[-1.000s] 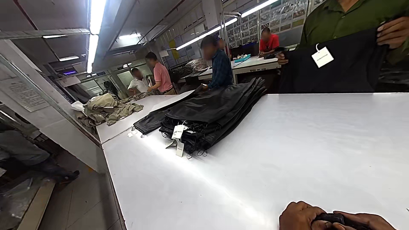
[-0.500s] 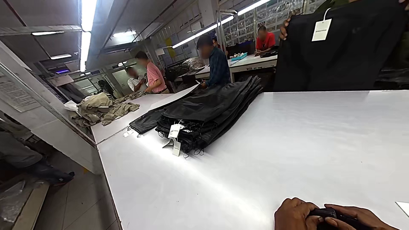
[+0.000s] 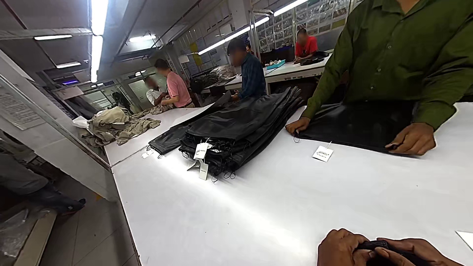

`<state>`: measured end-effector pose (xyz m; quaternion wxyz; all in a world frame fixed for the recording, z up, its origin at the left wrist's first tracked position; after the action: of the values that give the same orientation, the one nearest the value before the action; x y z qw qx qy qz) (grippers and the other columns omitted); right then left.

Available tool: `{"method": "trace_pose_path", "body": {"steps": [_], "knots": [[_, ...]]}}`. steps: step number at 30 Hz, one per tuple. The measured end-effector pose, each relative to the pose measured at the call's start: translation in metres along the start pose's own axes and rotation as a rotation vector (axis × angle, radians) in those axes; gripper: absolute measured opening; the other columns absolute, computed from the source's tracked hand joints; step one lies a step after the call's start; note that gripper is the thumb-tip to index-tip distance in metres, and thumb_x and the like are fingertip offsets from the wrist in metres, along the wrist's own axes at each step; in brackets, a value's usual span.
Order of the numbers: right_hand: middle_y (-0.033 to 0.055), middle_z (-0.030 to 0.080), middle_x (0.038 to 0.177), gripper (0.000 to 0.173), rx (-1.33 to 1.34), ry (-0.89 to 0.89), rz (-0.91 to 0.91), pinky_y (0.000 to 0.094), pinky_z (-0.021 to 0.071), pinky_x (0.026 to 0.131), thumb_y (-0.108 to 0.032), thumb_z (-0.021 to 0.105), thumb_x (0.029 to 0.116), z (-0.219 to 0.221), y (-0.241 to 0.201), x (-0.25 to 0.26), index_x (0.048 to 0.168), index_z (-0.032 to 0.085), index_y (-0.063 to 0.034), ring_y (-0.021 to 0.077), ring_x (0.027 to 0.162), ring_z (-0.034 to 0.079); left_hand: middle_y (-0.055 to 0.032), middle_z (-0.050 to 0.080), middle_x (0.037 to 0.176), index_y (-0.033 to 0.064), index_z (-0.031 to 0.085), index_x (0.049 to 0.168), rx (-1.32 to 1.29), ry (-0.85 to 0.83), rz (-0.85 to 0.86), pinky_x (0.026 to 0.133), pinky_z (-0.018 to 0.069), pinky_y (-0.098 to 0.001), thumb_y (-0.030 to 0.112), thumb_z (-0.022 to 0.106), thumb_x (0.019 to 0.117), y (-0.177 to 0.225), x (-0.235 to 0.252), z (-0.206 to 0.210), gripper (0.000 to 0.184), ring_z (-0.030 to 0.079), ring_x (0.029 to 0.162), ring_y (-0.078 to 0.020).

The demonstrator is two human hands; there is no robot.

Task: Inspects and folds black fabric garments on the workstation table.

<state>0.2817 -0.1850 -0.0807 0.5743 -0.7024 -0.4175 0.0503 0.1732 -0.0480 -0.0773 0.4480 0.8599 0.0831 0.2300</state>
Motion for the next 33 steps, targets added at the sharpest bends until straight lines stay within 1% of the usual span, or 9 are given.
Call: {"method": "trace_pose_path", "body": {"steps": [7,10,12,14,15,16,18,26,33], "knots": [[0.0158,0.071,0.096,0.023,-0.05,-0.017,-0.009,0.0417,0.046,0.094,-0.023,0.076,0.093,-0.0003,0.0005,0.0007,0.1,0.078,-0.0014,0.0244,0.099,0.062,-0.0145,0.072,0.102,0.0002,0.075,0.111,-0.034,-0.02,-0.001,0.087,0.0557,-0.0458,0.017,0.063,0.1,-0.0031,-0.0001,0.0016,0.023,0.068,0.098,-0.0286],[0.0164,0.072,0.099,0.025,-0.042,-0.034,-0.006,0.0416,0.047,0.095,-0.024,0.077,0.0927,-0.0007,0.0017,0.0015,0.103,0.077,-0.0011,0.0251,0.101,0.063,-0.0138,0.072,0.103,0.002,0.075,0.112,-0.024,-0.019,-0.022,0.087,0.0559,-0.046,0.018,0.063,0.1004,-0.0036,0.0,0.0013,0.023,0.068,0.1,-0.0279],[0.0184,0.072,0.102,0.032,-0.038,-0.064,-0.007,0.0429,0.0479,0.095,-0.025,0.077,0.0929,-0.0011,0.0011,0.0022,0.112,0.074,0.0006,0.0268,0.101,0.063,-0.0132,0.072,0.104,0.003,0.075,0.113,-0.008,-0.02,-0.033,0.087,0.0559,-0.0458,0.019,0.062,0.1011,-0.0034,0.0001,0.0017,0.024,0.068,0.101,-0.0279],[0.0194,0.069,0.105,0.046,-0.057,-0.106,-0.001,0.0411,0.0507,0.09,-0.029,0.077,0.0925,-0.0011,-0.0027,0.0028,0.127,0.067,0.0008,0.0256,0.098,0.063,-0.0139,0.072,0.104,0.0022,0.075,0.113,-0.014,-0.012,-0.032,0.087,0.0557,-0.0463,0.017,0.062,0.1007,-0.0023,0.0001,0.0009,0.023,0.068,0.1,-0.0288],[0.0209,0.069,0.108,0.048,-0.058,-0.125,-0.007,0.0423,0.0502,0.092,-0.029,0.077,0.0923,-0.001,-0.0032,0.0032,0.128,0.067,0.0009,0.027,0.1,0.063,-0.0142,0.072,0.104,0.0018,0.075,0.113,-0.02,-0.008,-0.03,0.087,0.0557,-0.0463,0.017,0.062,0.1005,-0.0023,0.0003,0.0005,0.023,0.068,0.1,-0.0289],[0.023,0.069,0.109,0.044,-0.05,-0.14,-0.021,0.0455,0.0483,0.096,-0.028,0.077,0.0929,-0.0009,-0.0013,0.0035,0.125,0.069,0.0014,0.0305,0.104,0.063,-0.014,0.072,0.104,0.0019,0.075,0.113,-0.023,-0.007,-0.03,0.088,0.0558,-0.0458,0.017,0.062,0.1006,-0.0032,0.0004,0.0007,0.023,0.068,0.1,-0.0284],[0.0232,0.07,0.11,0.038,-0.045,-0.145,-0.035,0.0465,0.0469,0.1,-0.026,0.074,0.0954,-0.0007,0.002,0.0035,0.121,0.072,0.0011,0.0321,0.108,0.063,-0.0139,0.072,0.104,0.0019,0.074,0.113,-0.025,-0.008,-0.031,0.088,0.0557,-0.0452,0.019,0.062,0.1012,-0.0041,0.0003,0.0011,0.024,0.068,0.1,-0.0277],[0.0177,0.072,0.1,0.024,-0.017,-0.021,-0.016,0.0346,0.0508,0.092,-0.019,0.072,0.0958,0.0017,-0.002,0.0015,0.109,0.076,0.0012,0.0213,0.1,0.065,-0.0143,0.072,0.102,0.0002,0.074,0.113,-0.04,-0.013,-0.041,0.088,0.0559,-0.0447,0.02,0.062,0.1014,-0.0024,0.0005,0.0007,0.026,0.069,0.098,-0.027],[0.0163,0.073,0.101,0.024,-0.002,-0.02,-0.01,0.0335,0.0509,0.092,-0.019,0.073,0.0954,0.0031,-0.0013,0.0018,0.108,0.077,0.0011,0.0192,0.1,0.065,-0.0144,0.072,0.102,0.0008,0.074,0.113,-0.013,-0.004,-0.044,0.088,0.056,-0.0447,0.02,0.062,0.1013,-0.0041,0.0005,0.0008,0.026,0.069,0.099,-0.0275]]}}
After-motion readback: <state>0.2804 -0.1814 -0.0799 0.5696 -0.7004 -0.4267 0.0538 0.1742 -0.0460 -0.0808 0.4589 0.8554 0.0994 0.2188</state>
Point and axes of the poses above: each hand's wrist, its own x-axis towards the middle knuckle, its own z-axis out of the palm, y = z × x, the point moved 6 cm from there along x, towards the middle knuckle
